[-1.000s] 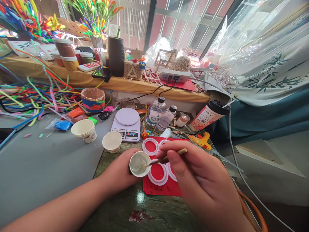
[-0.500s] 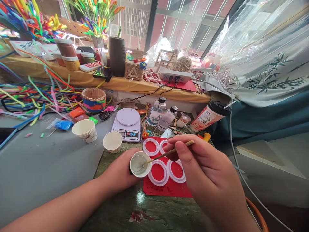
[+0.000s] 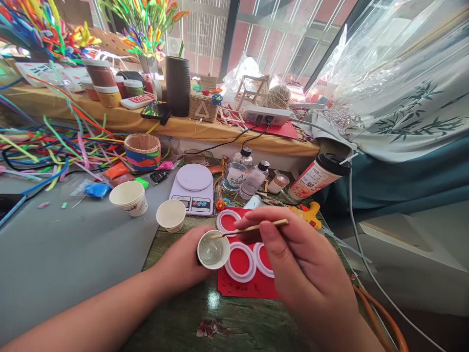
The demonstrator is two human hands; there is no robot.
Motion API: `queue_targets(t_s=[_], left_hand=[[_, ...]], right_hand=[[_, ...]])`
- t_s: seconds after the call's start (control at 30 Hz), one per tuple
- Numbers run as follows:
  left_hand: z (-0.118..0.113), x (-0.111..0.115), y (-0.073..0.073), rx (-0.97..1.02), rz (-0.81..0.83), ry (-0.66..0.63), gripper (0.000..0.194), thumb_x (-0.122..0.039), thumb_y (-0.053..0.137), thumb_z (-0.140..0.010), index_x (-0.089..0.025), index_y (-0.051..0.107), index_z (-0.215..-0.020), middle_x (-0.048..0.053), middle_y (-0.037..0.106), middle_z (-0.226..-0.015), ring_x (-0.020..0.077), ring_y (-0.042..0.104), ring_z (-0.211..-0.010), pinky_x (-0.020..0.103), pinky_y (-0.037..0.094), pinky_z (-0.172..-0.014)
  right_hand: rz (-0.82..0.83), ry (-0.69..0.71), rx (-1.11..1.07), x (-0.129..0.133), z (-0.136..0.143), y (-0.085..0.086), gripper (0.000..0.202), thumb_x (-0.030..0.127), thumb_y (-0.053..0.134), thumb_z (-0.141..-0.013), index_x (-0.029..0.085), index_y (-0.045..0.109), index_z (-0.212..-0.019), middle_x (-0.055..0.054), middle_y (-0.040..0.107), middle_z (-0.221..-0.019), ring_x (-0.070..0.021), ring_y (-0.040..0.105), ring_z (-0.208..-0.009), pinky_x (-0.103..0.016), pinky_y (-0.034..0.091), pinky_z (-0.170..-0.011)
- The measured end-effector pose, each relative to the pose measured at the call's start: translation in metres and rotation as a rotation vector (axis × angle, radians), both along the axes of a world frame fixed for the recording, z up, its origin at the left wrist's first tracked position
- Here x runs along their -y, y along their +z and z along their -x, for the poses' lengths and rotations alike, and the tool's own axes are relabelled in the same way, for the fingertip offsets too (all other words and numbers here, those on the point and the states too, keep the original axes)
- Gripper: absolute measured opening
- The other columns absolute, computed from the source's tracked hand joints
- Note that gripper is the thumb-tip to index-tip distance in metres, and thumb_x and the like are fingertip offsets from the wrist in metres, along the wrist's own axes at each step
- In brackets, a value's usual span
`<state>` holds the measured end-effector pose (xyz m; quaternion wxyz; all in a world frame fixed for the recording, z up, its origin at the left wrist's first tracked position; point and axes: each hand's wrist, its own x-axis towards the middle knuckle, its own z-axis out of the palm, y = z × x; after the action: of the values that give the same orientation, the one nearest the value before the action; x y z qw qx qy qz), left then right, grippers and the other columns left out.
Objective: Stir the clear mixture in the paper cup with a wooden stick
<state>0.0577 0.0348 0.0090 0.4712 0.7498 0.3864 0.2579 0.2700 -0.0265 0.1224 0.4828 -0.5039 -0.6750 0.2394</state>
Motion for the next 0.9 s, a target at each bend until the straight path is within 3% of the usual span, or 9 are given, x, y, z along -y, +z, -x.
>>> queue_targets(t_s=[0.1,0.27,0.37,0.47,0.53,0.63,0.8,0.9], left_hand=[[0.0,0.0,-0.0024,0.006,0.002,0.001,0.028,-0.027,0.085,-0.086,-0.025,0.075,-0.112,0.007,0.084,-0.119,0.0303,0.079,-0.104,0.039,0.063,-0.088],[0.0005,0.0002,-0.0033,0.001,0.007,0.0,0.032,-0.028,0.085,-0.086,-0.025,0.074,-0.117,0.006,0.083,-0.12,0.0298,0.078,-0.105,0.04,0.063,-0.092],[0.0,0.0007,-0.002,0.006,0.017,-0.011,0.028,-0.028,0.083,-0.089,-0.025,0.074,-0.115,0.007,0.083,-0.123,0.0302,0.078,-0.108,0.04,0.062,-0.093],[-0.001,0.0009,-0.0003,0.016,0.029,-0.012,0.024,-0.028,0.083,-0.089,-0.024,0.074,-0.11,0.006,0.083,-0.118,0.0291,0.079,-0.103,0.039,0.062,-0.089],[-0.0013,0.0008,0.0004,0.017,0.028,-0.009,0.027,-0.028,0.085,-0.087,-0.024,0.074,-0.111,0.006,0.083,-0.114,0.0285,0.078,-0.1,0.038,0.063,-0.088],[-0.001,0.0004,0.0005,0.008,0.019,-0.007,0.032,-0.026,0.086,-0.085,-0.025,0.075,-0.116,0.006,0.083,-0.117,0.029,0.078,-0.102,0.039,0.063,-0.09],[-0.0012,-0.0003,0.0017,0.0,0.002,-0.017,0.022,-0.026,0.083,-0.087,-0.024,0.076,-0.108,0.006,0.083,-0.116,0.0291,0.078,-0.101,0.038,0.062,-0.087],[-0.0014,-0.0002,0.0031,0.0,0.004,-0.024,0.023,-0.027,0.083,-0.087,-0.024,0.076,-0.109,0.006,0.082,-0.113,0.0284,0.078,-0.099,0.038,0.062,-0.087]], right_hand=[[0.043,0.095,0.038,0.002,-0.0001,0.0021,0.022,0.022,0.054,-0.118,0.026,0.076,-0.115,-0.003,0.086,-0.1,-0.0191,0.084,-0.084,-0.03,0.068,-0.074],[0.006,-0.008,0.007,0.0003,-0.0025,-0.0053,0.019,0.025,0.054,-0.12,0.027,0.073,-0.124,-0.004,0.087,-0.108,-0.0202,0.086,-0.088,-0.032,0.069,-0.077],[0.02,0.091,-0.006,0.0002,-0.0007,-0.0039,0.021,0.025,0.053,-0.12,0.028,0.073,-0.127,-0.005,0.087,-0.112,-0.0205,0.085,-0.093,-0.033,0.069,-0.081],[0.029,0.165,0.042,0.0005,-0.0011,0.0005,0.024,0.02,0.053,-0.117,0.028,0.076,-0.114,-0.002,0.085,-0.1,-0.0184,0.082,-0.086,-0.03,0.065,-0.075],[0.022,0.101,0.05,-0.0003,-0.0029,0.0007,0.025,0.02,0.053,-0.117,0.027,0.075,-0.108,-0.001,0.083,-0.093,-0.0176,0.08,-0.08,-0.029,0.063,-0.071],[-0.001,-0.003,0.0,-0.0015,-0.0037,-0.0018,0.025,0.024,0.051,-0.12,0.025,0.075,-0.111,-0.004,0.084,-0.1,-0.0196,0.082,-0.084,-0.032,0.066,-0.074],[0.039,0.149,-0.001,-0.0005,-0.0014,-0.0018,0.024,0.023,0.052,-0.119,0.026,0.076,-0.115,-0.004,0.084,-0.102,-0.0203,0.082,-0.091,-0.032,0.066,-0.077],[0.031,0.074,0.011,-0.0027,-0.0034,-0.0035,0.027,0.024,0.051,-0.12,0.025,0.075,-0.106,-0.003,0.082,-0.095,-0.0189,0.08,-0.083,-0.03,0.065,-0.073]])
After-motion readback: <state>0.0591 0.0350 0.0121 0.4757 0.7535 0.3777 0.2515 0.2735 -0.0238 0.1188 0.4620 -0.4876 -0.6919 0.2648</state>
